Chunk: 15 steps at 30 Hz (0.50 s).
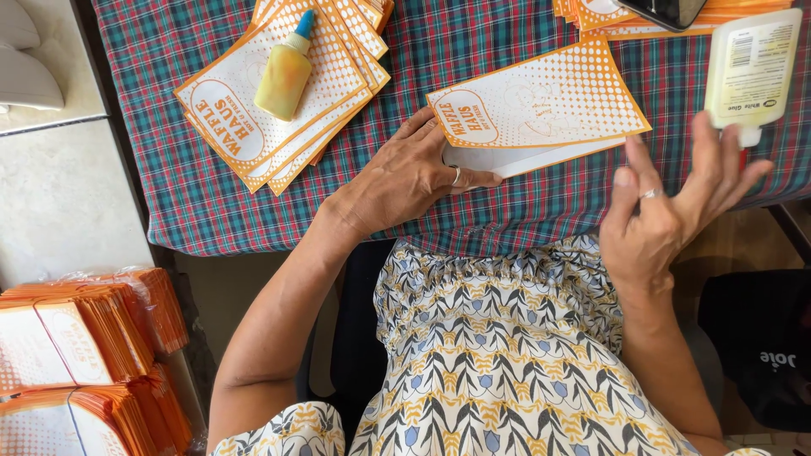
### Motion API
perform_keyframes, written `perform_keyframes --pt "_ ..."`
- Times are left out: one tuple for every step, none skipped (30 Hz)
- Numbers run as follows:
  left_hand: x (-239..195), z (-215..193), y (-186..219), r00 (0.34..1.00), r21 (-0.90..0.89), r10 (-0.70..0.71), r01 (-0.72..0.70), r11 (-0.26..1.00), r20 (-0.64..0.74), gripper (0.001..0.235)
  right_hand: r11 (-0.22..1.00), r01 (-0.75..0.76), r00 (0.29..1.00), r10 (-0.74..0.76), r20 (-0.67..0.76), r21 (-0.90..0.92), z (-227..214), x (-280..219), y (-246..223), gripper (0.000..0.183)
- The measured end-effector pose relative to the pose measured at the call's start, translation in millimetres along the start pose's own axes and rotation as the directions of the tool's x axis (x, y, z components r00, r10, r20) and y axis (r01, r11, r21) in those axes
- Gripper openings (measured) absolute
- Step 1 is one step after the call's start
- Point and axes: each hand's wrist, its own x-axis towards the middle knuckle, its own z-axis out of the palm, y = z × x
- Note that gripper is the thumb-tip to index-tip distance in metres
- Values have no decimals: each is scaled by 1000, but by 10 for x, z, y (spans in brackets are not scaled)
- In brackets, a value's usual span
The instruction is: Assembling paper bags by applying glue to templates and folding them into shape.
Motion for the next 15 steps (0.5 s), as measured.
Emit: perform_keyframes --pt "-3 2 6 1000 -3 4 -4 1000 -12 31 995 78 994 -72 -85 70 -16 54 -66 53" --pt "-1 10 -3 1000 -2 2 -2 1000 -15 31 994 82 994 -75 -85 71 -2 72 -122 53" --pt "-6 20 -4 1000 -1 6 -6 1000 -31 31 974 180 983 -171 -68 141 5 77 -185 49" --pt "-9 31 -5 999 0 11 -11 1000 -47 31 939 273 962 -267 -58 211 11 84 -247 46" --pt "4 16 9 999 2 11 -11 1000 -49 31 938 276 961 -269 -60 211 24 92 -251 46" --pt "16 0 23 1000 21 -3 4 1000 -19 31 926 305 952 -301 -52 225 37 101 -257 42" --pt "8 -20 46 1000 40 -24 23 999 11 32 911 333 942 -333 -44 244 53 104 -274 38" --pt "-6 -17 36 1000 42 -29 28 999 10 32 909 336 941 -336 -44 248 54 147 -286 38" --pt "-6 -5 24 1000 -7 -25 24 1000 -7 31 872 368 921 -389 3 322 45 188 -289 36" --pt "-1 10 10 999 -56 -21 20 998 -24 29 830 393 895 -444 44 396 36 230 -288 34" --pt "-4 11 5 1000 -58 -19 18 998 -24 29 831 392 895 -443 45 394 69 214 -279 34" --pt "-5 13 0 1000 -55 -20 19 998 -23 29 837 399 887 -456 76 374 101 199 -268 33" --pt "-11 13 -3 1000 -52 -23 21 998 -21 29 842 407 877 -469 107 355 136 182 -260 33" --pt "-21 39 -25 1000 -53 -22 21 998 -20 29 843 406 877 -468 107 354 128 185 -270 33" --pt "-39 60 -44 999 -87 -34 32 996 -23 28 852 395 883 -455 112 344 122 186 -285 33"
